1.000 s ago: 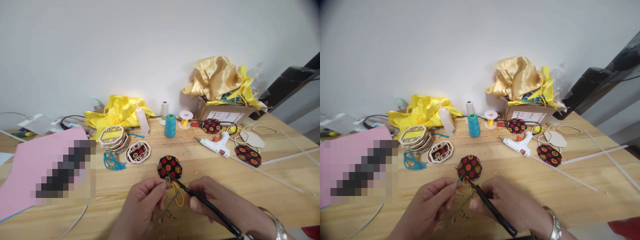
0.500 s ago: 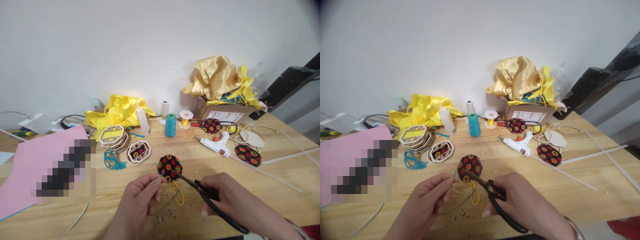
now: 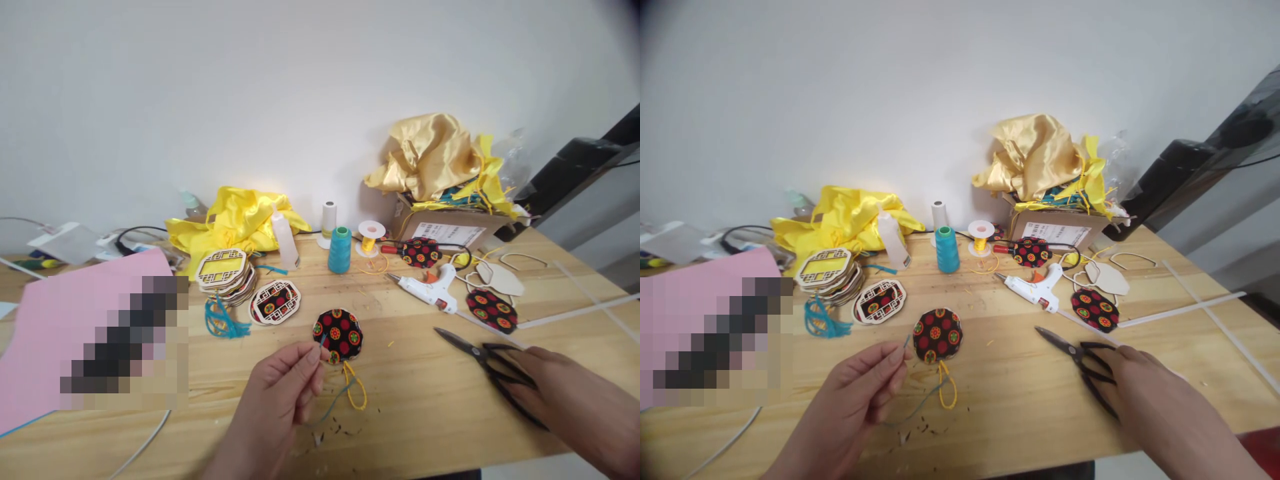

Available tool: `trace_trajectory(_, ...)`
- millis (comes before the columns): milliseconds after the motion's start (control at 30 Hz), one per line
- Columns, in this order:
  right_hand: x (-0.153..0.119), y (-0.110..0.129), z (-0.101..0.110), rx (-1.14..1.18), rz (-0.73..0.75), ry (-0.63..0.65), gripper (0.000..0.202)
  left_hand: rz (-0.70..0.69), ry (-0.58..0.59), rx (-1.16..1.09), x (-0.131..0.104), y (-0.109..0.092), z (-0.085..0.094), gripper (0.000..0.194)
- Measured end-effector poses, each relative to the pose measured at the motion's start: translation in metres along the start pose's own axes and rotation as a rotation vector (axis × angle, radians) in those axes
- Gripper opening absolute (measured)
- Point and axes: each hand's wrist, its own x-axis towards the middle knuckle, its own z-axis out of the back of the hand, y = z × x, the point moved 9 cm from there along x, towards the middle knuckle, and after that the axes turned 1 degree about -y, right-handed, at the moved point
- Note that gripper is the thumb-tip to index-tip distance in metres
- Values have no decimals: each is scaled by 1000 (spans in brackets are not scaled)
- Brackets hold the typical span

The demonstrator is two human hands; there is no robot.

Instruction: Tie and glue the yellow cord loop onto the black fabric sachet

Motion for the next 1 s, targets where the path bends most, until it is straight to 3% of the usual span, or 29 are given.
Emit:
trace_trajectory(67, 2, 24, 17, -13, 38, -126, 18, -7, -2, 6, -1, -1, 0, 20)
trace_trajectory(133, 5, 69, 36, 130, 189, -266, 21, -17, -2, 12, -2, -1, 0, 19)
trace_trajectory(200, 11, 122, 39, 344, 390, -222, 19, -16, 12, 7, -3, -1, -1, 18)
trace_trajectory(267, 20, 163, 40, 492, 496, -194, 17, -13, 24, -4, -3, 0, -1, 17)
trace_trajectory(400, 36, 206, 32, 528, 605, -146, 14, -30, 4, -12, -6, -3, 2, 19)
trace_trajectory(767, 41, 224, 22, 447, 696, -79, 13, 3, -1, -66, -6, 2, 3, 18)
trace_trajectory(867, 48, 220, 35, 552, 676, -85, 14, 18, 4, -73, -7, 4, 3, 18)
trace_trajectory(1000, 78, 198, 68, 921, 479, -57, 13, 29, -6, -68, -8, 6, 4, 21)
